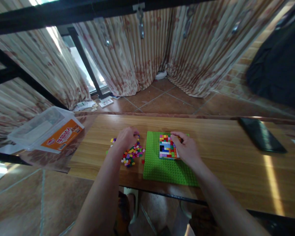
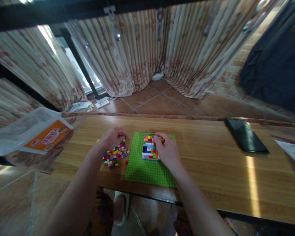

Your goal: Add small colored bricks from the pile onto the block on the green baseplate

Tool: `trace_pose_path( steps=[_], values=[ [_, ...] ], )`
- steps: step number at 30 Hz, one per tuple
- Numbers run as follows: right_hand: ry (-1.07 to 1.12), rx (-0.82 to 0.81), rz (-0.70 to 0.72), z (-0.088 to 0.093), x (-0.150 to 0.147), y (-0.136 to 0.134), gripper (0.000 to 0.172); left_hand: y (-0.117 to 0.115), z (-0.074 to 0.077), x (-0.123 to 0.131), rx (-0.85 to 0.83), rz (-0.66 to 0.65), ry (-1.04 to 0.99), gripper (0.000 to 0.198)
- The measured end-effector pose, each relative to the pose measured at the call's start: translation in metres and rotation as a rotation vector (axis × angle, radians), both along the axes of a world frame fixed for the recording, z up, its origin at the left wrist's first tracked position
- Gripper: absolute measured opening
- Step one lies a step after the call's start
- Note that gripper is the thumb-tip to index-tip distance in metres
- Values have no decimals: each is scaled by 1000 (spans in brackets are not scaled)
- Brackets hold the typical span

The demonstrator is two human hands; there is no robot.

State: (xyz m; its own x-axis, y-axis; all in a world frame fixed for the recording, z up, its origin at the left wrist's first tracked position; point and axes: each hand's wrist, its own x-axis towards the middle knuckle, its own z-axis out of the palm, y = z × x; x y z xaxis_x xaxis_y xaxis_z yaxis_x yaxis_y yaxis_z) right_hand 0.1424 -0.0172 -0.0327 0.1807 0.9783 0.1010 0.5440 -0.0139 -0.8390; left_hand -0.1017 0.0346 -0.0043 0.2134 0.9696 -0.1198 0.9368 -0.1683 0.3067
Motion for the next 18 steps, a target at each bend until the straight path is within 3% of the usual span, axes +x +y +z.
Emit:
trace_pose_path(
  steps=[8,14,16,18],
  values=[
    [-6,-3,9,-1,0,0,39,-5,5,9,-36,-95,-100,23],
    [-28,2,23,-1,0,-1,40,-2,-3,1,-12,-210,-246,23],
    [-40,-2,18,0,0,-1,41,3,-5,-7,54,-145,-288,24],
    [-47,-1,16,0,0,-1,41,8,-5,-15,148,43,-258,25]
  ],
)
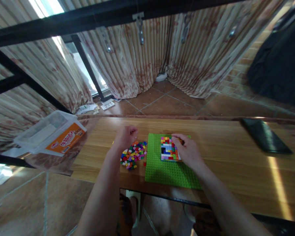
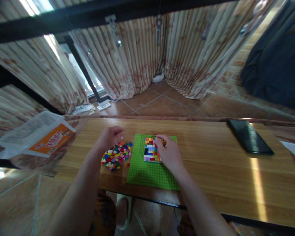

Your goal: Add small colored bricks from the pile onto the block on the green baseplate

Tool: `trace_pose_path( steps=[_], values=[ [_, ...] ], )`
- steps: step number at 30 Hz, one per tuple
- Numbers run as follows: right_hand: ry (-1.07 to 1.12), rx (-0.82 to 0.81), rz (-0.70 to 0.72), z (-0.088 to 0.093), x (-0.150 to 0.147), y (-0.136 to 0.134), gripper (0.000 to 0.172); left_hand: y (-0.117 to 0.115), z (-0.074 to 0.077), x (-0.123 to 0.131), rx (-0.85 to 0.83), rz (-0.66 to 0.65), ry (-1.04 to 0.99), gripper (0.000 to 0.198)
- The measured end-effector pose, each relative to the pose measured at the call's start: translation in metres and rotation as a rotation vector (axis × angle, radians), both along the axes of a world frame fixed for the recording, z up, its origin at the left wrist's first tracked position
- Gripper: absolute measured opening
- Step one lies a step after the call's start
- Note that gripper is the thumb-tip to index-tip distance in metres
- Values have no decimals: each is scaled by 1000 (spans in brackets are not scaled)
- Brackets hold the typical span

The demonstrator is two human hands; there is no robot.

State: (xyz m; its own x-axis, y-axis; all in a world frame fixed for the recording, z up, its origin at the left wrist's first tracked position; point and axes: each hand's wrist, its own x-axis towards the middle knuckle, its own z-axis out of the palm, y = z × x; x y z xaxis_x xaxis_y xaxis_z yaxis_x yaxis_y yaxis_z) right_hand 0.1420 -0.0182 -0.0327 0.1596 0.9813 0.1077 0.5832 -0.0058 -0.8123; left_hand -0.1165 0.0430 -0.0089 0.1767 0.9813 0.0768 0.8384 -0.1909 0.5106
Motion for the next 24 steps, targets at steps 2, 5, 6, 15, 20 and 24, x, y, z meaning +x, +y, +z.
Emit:
trace_pose_path(
  steps=[2,5,6,15,20,24],
  values=[
    [-5,2,3,1,0,0,41,5,2,-6,41,253,58,26],
    [-14,-1,13,2,-1,0,42,9,4,-9,10,464,147,30],
    [-18,-1,15,2,-1,0,42,10,4,-9,-12,474,172,30],
    [-23,12,30,5,-2,-2,40,7,-2,-2,-71,392,292,30],
    [-19,27,39,5,-2,-2,38,9,1,-2,-86,345,171,28],
    [-30,23,40,6,-3,-2,39,8,4,2,-43,289,109,23]
  ],
)
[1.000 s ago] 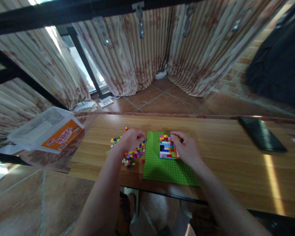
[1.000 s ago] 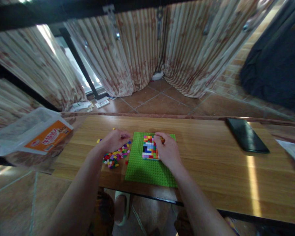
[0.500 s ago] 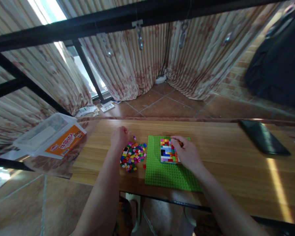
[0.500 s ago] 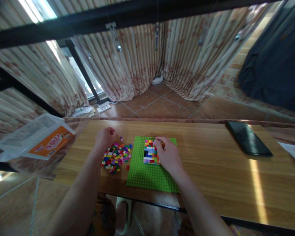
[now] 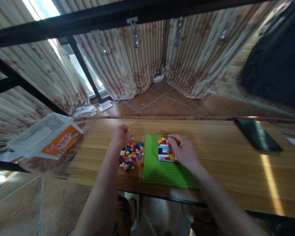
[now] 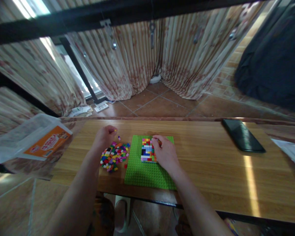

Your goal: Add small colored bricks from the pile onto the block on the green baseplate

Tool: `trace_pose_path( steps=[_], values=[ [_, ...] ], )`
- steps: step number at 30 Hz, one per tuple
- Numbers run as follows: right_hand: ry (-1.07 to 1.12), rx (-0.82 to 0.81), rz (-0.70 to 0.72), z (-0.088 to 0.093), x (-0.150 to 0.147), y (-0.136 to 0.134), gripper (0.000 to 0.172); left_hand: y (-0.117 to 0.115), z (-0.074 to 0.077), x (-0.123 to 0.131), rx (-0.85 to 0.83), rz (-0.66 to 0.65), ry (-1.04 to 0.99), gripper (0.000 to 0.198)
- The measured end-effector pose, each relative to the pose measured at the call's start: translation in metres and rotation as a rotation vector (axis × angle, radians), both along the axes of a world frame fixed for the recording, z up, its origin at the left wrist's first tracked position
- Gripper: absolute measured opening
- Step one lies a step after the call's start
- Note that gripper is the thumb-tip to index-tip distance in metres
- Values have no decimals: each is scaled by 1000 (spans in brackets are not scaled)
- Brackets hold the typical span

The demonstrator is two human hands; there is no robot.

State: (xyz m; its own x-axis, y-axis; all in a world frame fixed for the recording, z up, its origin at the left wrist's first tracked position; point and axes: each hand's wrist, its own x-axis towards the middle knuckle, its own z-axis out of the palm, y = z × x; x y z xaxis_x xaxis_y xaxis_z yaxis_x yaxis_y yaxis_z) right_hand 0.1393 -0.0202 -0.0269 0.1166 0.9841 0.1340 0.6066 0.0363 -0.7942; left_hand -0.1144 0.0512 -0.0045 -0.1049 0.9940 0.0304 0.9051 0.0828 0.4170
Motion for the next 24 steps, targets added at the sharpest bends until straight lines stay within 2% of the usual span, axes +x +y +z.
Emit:
trace_pose_path(
  steps=[7,10,14,18,20,22,24],
  values=[
    [-16,-5,5,1,1,0,41,-8,4,4,75,-98,-185,18],
    [-15,-4,10,1,1,0,39,-12,5,1,42,-165,-258,16],
    [-27,-9,16,1,1,0,40,-21,7,-9,-70,-284,-244,18],
    [-28,-2,15,1,0,0,38,-30,12,-18,-139,-320,-235,23],
    [-27,5,13,1,0,0,38,-32,14,-20,-151,-351,-216,31],
    [-26,9,16,1,0,-1,37,-31,15,-20,-143,-353,-180,39],
    [-26,3,18,1,1,-1,38,-28,15,-18,-126,-308,-150,38]
  ],
)
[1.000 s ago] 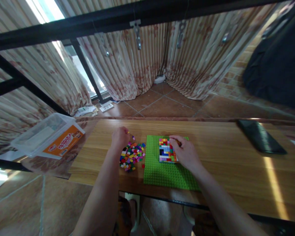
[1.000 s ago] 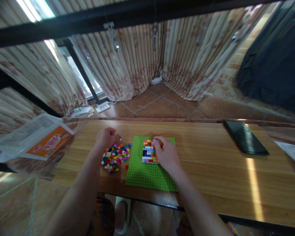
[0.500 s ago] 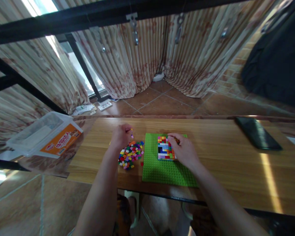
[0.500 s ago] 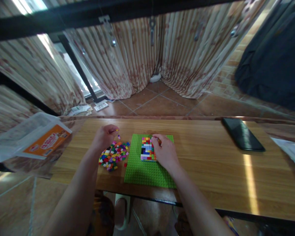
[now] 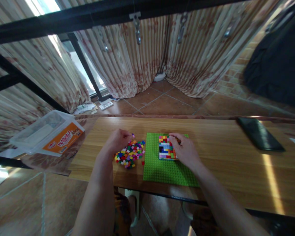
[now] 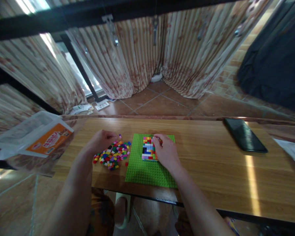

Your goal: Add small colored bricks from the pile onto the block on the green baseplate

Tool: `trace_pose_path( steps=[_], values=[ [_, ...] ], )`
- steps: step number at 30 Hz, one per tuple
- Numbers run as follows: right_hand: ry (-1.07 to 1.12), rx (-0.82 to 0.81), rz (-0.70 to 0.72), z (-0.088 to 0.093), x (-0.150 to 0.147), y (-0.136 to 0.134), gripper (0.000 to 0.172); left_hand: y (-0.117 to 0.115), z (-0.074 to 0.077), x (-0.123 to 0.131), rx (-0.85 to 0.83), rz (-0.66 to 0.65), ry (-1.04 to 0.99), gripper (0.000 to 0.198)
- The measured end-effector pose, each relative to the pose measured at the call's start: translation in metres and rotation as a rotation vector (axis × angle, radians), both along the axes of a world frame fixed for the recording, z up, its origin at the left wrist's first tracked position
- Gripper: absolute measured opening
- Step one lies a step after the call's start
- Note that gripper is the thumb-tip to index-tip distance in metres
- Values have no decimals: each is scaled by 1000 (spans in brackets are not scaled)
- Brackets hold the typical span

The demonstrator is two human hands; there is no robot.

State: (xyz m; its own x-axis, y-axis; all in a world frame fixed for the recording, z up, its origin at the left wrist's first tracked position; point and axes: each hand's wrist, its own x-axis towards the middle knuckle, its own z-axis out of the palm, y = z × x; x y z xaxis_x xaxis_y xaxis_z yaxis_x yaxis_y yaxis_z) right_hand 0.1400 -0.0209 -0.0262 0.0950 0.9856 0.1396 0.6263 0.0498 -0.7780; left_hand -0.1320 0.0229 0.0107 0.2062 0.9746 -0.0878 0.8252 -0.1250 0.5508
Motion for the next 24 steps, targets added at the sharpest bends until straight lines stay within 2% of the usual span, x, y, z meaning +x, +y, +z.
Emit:
trace_pose_path(
  steps=[3,9,16,24],
  values=[
    [-4,-11,-2,-1,0,0,38,7,-2,8,50,104,84,28],
    [-3,-5,-11,0,0,0,36,16,-9,29,59,248,363,28],
    [-18,3,-8,-1,1,0,36,15,-11,33,24,218,400,21],
    [-10,-10,8,1,0,0,40,15,-13,33,45,184,302,31]
  ],
)
